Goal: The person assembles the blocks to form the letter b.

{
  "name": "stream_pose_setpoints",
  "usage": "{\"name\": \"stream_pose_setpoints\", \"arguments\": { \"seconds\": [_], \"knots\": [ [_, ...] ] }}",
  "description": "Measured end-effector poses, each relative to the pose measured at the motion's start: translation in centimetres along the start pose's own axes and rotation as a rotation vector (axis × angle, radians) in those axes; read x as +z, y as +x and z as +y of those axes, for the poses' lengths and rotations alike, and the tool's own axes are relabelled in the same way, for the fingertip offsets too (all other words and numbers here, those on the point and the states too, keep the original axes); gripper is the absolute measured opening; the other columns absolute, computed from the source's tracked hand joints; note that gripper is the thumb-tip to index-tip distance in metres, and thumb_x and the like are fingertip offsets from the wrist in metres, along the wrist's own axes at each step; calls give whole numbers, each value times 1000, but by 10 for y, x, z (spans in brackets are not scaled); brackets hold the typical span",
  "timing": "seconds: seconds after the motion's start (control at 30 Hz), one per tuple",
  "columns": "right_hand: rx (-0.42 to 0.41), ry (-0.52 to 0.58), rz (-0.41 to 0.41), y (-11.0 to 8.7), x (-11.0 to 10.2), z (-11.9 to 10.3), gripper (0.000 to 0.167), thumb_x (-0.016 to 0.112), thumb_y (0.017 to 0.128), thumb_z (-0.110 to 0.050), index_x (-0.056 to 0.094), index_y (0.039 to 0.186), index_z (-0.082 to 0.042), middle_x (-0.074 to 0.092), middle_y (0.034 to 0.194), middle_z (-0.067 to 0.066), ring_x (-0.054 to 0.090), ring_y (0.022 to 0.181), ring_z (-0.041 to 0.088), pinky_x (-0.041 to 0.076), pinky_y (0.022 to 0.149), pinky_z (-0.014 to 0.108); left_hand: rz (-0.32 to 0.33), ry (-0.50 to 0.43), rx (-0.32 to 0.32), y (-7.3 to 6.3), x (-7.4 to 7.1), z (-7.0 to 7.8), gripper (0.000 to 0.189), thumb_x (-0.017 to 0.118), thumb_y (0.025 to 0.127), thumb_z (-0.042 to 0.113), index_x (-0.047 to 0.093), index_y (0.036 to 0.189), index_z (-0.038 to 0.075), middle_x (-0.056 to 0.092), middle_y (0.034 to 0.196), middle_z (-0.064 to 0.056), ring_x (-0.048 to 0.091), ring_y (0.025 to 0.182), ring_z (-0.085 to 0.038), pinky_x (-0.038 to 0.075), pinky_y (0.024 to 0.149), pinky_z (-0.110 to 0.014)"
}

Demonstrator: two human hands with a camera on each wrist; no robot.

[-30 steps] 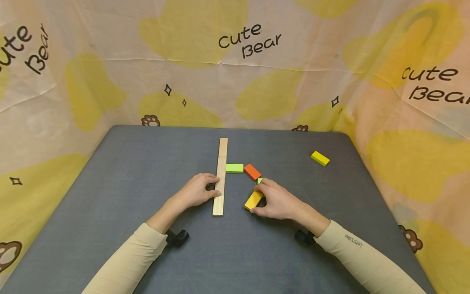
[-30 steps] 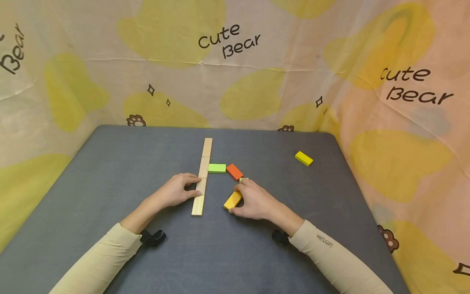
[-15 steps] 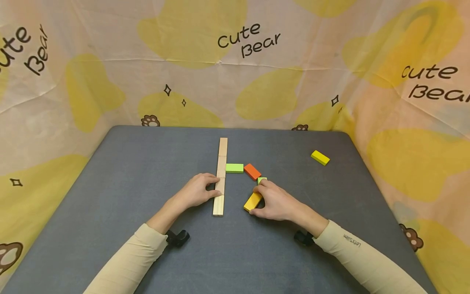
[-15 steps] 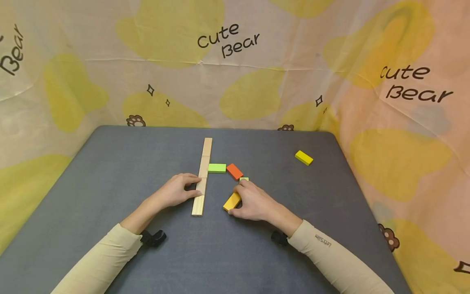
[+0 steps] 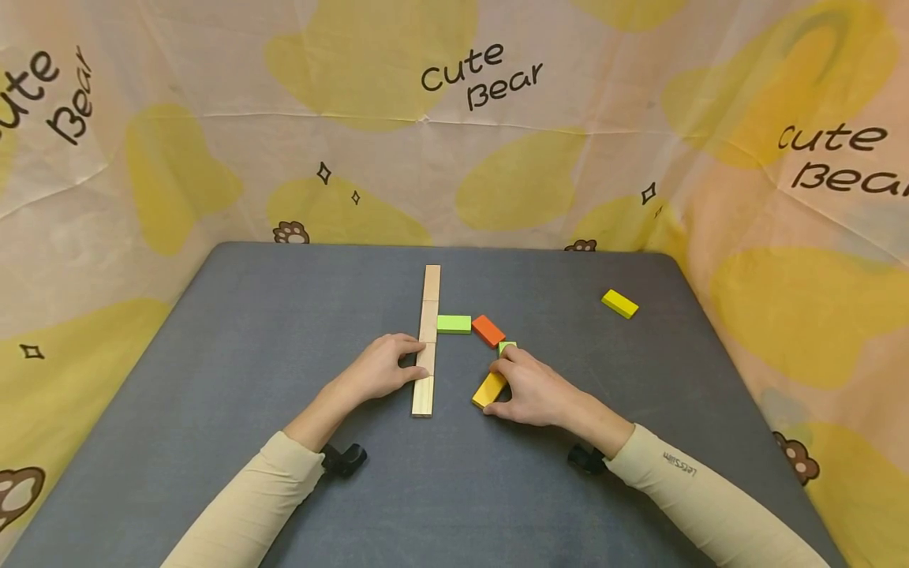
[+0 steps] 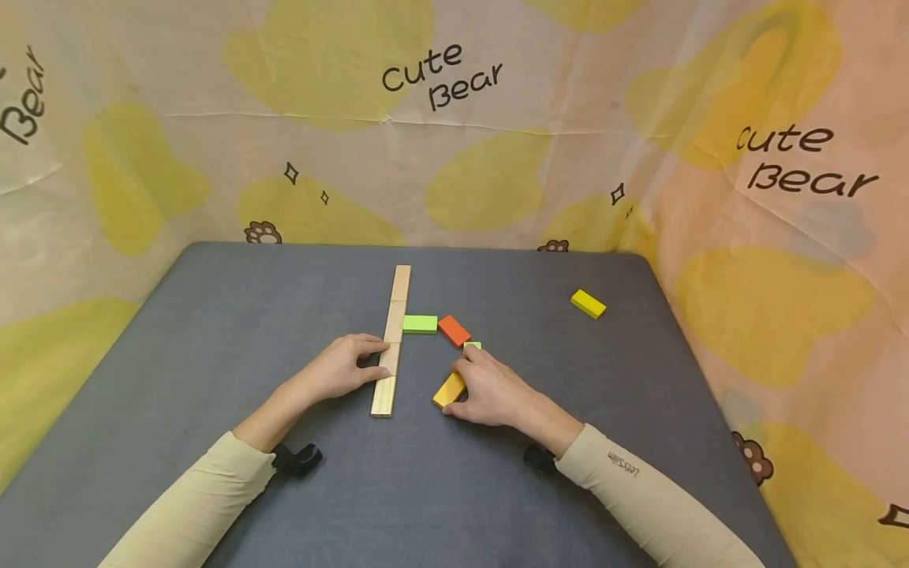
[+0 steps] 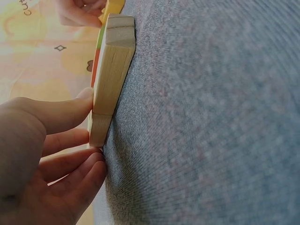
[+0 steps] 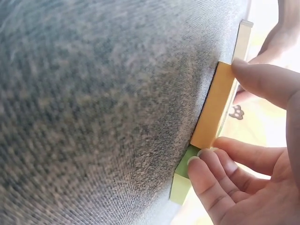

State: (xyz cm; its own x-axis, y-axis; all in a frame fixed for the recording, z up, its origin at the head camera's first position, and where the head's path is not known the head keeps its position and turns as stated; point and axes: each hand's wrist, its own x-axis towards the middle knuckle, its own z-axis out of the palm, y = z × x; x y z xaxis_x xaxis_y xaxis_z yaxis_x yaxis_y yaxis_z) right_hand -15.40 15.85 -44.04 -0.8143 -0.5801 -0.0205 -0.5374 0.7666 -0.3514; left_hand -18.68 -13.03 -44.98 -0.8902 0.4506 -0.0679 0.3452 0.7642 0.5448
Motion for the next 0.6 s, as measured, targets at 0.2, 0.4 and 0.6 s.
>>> {"name": "stream_pose_setpoints", "arguments": {
  "seconds": [0.2,0.4,0.6],
  "knots": [
    [-4,-7,-2,-2,-2,0,55,86,81,-42,71,118,-5,52,100,0,48,82,11,47,70,25,2,5,14,0,0,0,53,74,95,28,62,138,1,60,138,-19,53,131,-39,42,108,-53],
    [-14,8,3,-2,-6,3,52,86,81,-41,72,117,-6,52,100,0,48,82,11,46,70,24,3,1,12,-1,-1,2,53,74,95,27,62,138,0,60,138,-19,53,131,-39,42,108,-53],
    [-6,34,17,-3,-16,7,52,86,81,-39,73,118,-5,55,102,3,49,82,12,46,69,26,4,-1,8,-1,-1,1,53,75,95,27,62,138,0,60,138,-18,53,131,-38,42,109,-52]
  ]
}}
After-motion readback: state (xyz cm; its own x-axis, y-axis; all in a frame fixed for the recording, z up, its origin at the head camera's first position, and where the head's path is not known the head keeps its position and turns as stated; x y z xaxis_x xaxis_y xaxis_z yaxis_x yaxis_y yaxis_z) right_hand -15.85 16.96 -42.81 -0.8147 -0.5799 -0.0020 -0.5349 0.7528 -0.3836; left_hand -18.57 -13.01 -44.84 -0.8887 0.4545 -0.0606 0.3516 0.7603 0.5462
